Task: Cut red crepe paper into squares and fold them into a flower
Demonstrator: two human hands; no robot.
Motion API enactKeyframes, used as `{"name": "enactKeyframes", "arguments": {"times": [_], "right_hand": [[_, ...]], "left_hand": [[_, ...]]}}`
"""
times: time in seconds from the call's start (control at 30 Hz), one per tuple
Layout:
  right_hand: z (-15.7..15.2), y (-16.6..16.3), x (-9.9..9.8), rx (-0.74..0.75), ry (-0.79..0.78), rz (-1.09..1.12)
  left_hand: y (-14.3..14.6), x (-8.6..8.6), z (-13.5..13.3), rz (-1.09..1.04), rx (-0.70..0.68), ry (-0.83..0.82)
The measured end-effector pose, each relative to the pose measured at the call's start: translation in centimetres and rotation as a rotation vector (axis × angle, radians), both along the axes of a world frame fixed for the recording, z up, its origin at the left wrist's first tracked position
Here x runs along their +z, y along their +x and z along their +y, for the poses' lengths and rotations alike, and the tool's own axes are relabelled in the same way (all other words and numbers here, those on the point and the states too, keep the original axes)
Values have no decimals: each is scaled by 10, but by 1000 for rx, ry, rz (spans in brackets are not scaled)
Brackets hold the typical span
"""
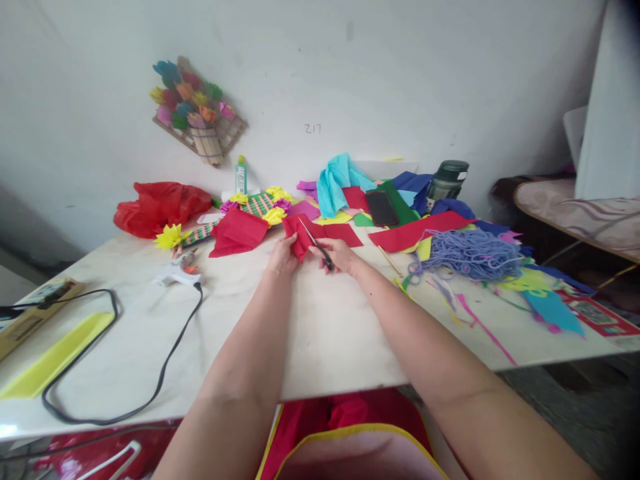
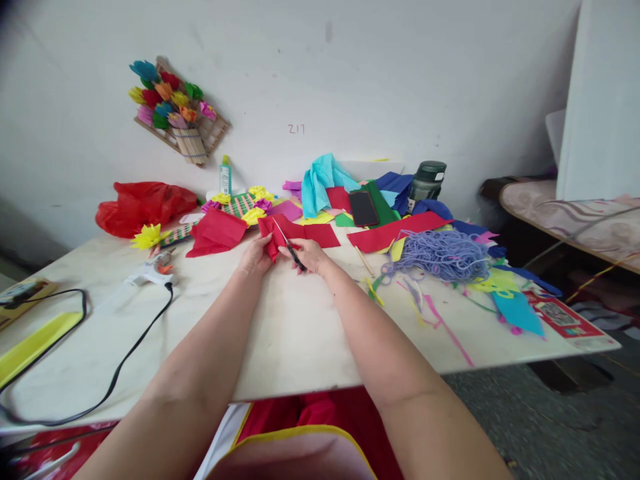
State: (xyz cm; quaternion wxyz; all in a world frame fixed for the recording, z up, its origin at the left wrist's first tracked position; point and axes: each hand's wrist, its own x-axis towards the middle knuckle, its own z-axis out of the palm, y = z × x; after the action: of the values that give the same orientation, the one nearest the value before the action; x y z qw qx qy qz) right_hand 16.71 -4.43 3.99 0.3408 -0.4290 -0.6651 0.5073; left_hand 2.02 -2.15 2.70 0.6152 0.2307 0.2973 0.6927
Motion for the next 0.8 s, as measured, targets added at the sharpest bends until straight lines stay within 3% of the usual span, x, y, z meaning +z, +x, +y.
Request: {"name": "enactKeyframes", "arguments": {"times": [0.17,0.8], "right_hand": [[5,1,-5,63,-32,107],[14,-3,-11,-23,-78,204]], "left_hand": [[2,0,0,20,-26,12],[5,-4,3,82,-76,14]]}}
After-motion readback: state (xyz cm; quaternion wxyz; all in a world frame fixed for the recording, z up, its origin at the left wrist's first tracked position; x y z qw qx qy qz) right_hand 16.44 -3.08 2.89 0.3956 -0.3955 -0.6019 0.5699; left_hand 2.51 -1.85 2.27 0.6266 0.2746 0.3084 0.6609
